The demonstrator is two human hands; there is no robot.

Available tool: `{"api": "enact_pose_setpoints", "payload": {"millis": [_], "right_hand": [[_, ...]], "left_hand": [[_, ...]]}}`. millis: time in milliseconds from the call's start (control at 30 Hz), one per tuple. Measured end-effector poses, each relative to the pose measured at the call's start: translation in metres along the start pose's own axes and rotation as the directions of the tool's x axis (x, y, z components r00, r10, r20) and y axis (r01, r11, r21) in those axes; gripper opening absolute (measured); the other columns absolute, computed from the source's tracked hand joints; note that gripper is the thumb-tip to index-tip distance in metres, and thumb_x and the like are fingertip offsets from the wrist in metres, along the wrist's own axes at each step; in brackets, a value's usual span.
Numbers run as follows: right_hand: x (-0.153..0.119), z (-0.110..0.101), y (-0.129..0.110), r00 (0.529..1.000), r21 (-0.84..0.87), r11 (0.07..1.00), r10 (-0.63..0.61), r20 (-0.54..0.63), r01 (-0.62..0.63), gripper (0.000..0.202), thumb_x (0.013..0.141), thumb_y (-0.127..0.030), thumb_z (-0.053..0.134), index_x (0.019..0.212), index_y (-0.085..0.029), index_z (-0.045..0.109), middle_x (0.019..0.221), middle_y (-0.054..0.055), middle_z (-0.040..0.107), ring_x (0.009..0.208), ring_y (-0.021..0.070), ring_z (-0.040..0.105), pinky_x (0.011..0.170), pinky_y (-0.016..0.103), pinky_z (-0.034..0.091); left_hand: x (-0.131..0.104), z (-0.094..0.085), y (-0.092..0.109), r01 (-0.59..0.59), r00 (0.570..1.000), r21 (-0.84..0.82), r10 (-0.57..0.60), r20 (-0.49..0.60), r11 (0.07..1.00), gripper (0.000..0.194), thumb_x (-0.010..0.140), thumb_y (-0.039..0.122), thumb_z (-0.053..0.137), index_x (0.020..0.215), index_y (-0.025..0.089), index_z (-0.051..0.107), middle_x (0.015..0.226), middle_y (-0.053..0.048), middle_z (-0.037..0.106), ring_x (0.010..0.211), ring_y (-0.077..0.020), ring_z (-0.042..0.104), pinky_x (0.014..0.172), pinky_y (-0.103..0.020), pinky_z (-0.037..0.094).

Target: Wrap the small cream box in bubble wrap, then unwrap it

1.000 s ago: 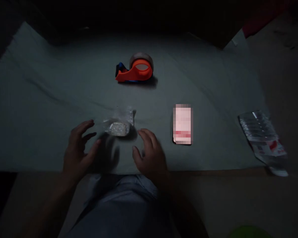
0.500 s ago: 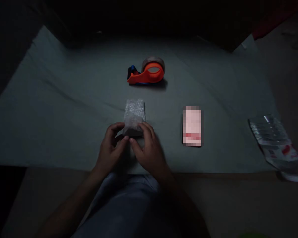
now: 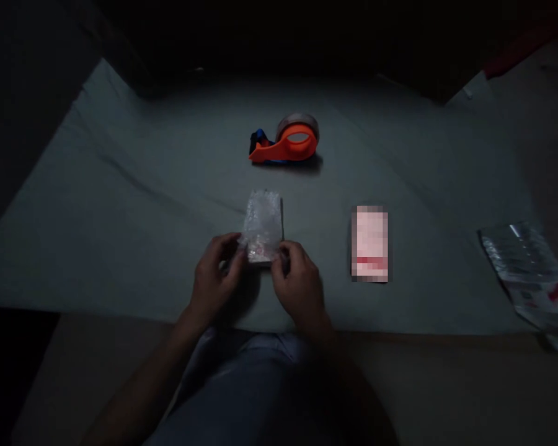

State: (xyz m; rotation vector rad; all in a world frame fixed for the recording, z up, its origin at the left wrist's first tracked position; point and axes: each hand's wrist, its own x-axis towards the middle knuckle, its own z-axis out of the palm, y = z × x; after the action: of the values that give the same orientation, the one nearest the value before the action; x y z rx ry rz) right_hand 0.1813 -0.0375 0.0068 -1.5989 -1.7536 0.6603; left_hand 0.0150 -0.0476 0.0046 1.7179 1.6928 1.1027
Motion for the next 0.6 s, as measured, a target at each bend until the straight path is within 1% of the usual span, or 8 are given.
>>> {"api": "enact_pose_setpoints", "payload": {"millis": [67,133,200,233,300,400,500,600], "right_hand": [[0.000,-0.005,0.007,0.996,-0.012,0.997,0.077,-0.052,-0.078,0.030,0.084,-0.024,0.051,0.113,-0.020,0.055,0.089,0.006,0.068,0.076,0.0195,0.066,0.067,0.032,0.054],[0.000,-0.010,0.015,0.992,-0.032,0.993,0.111,-0.064,-0.113,0.048,0.084,-0.023,0.049,0.132,-0.020,0.045,0.089,0.006,0.067,0.073,0.0187,0.065,0.064,0.032,0.053],[0.000,-0.014,0.021,0.997,-0.065,0.996,0.066,-0.036,-0.069,0.061,0.085,-0.020,0.047,0.144,-0.022,0.031,0.099,0.008,0.064,0.079,0.0187,0.064,0.069,0.034,0.055],[0.000,-0.015,0.024,1.000,-0.087,0.996,0.014,-0.015,-0.015,0.064,0.085,-0.017,0.045,0.147,-0.024,0.027,0.108,0.010,0.061,0.088,0.0196,0.063,0.074,0.036,0.055],[0.002,-0.015,0.027,0.993,-0.132,0.984,-0.118,0.024,0.120,0.066,0.085,-0.010,0.040,0.147,-0.028,0.029,0.126,0.012,0.050,0.111,0.0224,0.056,0.089,0.042,0.052],[0.007,-0.016,0.030,0.965,-0.196,0.945,-0.247,0.093,0.261,0.064,0.080,-0.001,0.037,0.137,-0.028,0.047,0.142,0.011,0.035,0.133,0.0273,0.036,0.104,0.052,0.042],[0.011,-0.019,0.033,0.964,-0.248,0.934,-0.232,0.126,0.257,0.055,0.077,-0.001,0.039,0.124,-0.021,0.058,0.147,0.012,0.031,0.139,0.0316,0.027,0.109,0.058,0.034],[0.011,-0.022,0.037,0.976,-0.269,0.941,-0.175,0.128,0.204,0.050,0.077,-0.005,0.040,0.124,-0.015,0.056,0.148,0.016,0.032,0.140,0.0332,0.025,0.111,0.061,0.030]], "left_hand": [[0.001,-0.005,-0.008,0.020,0.998,0.026,-0.018,-0.058,0.999,0.042,0.087,0.013,0.048,0.128,0.022,0.047,0.109,-0.007,0.056,0.099,-0.0178,0.058,0.088,-0.034,0.052],[0.002,-0.011,-0.017,-0.015,0.997,0.090,0.021,-0.071,0.996,0.062,0.081,0.006,0.046,0.139,0.025,0.036,0.126,-0.011,0.047,0.115,-0.0218,0.051,0.097,-0.042,0.049],[0.002,-0.014,-0.025,-0.073,0.997,0.174,0.074,0.003,0.982,0.076,0.075,0.000,0.045,0.143,0.029,0.031,0.141,-0.011,0.033,0.132,-0.0270,0.037,0.106,-0.050,0.042],[0.003,-0.016,-0.028,-0.098,0.995,0.215,0.088,0.056,0.972,0.079,0.072,-0.002,0.046,0.143,0.031,0.033,0.146,-0.009,0.026,0.137,-0.0294,0.029,0.109,-0.054,0.037],[0.004,-0.017,-0.032,-0.135,0.985,0.270,0.100,0.139,0.953,0.080,0.069,-0.005,0.046,0.140,0.033,0.038,0.150,-0.007,0.018,0.142,-0.0327,0.020,0.112,-0.059,0.031],[0.009,-0.018,-0.033,-0.172,0.975,0.298,0.119,0.189,0.939,0.079,0.069,-0.006,0.048,0.137,0.032,0.042,0.152,-0.007,0.016,0.143,-0.0343,0.016,0.113,-0.062,0.027],[0.015,-0.022,-0.029,-0.241,0.962,0.284,0.191,0.194,0.928,0.072,0.069,-0.005,0.050,0.133,0.028,0.046,0.153,-0.009,0.016,0.143,-0.0349,0.015,0.114,-0.062,0.022],[0.019,-0.026,-0.023,-0.327,0.942,0.259,0.292,0.168,0.909,0.058,0.072,-0.002,0.049,0.122,0.027,0.056,0.153,-0.005,0.019,0.143,-0.0334,0.016,0.116,-0.059,0.018]]}}
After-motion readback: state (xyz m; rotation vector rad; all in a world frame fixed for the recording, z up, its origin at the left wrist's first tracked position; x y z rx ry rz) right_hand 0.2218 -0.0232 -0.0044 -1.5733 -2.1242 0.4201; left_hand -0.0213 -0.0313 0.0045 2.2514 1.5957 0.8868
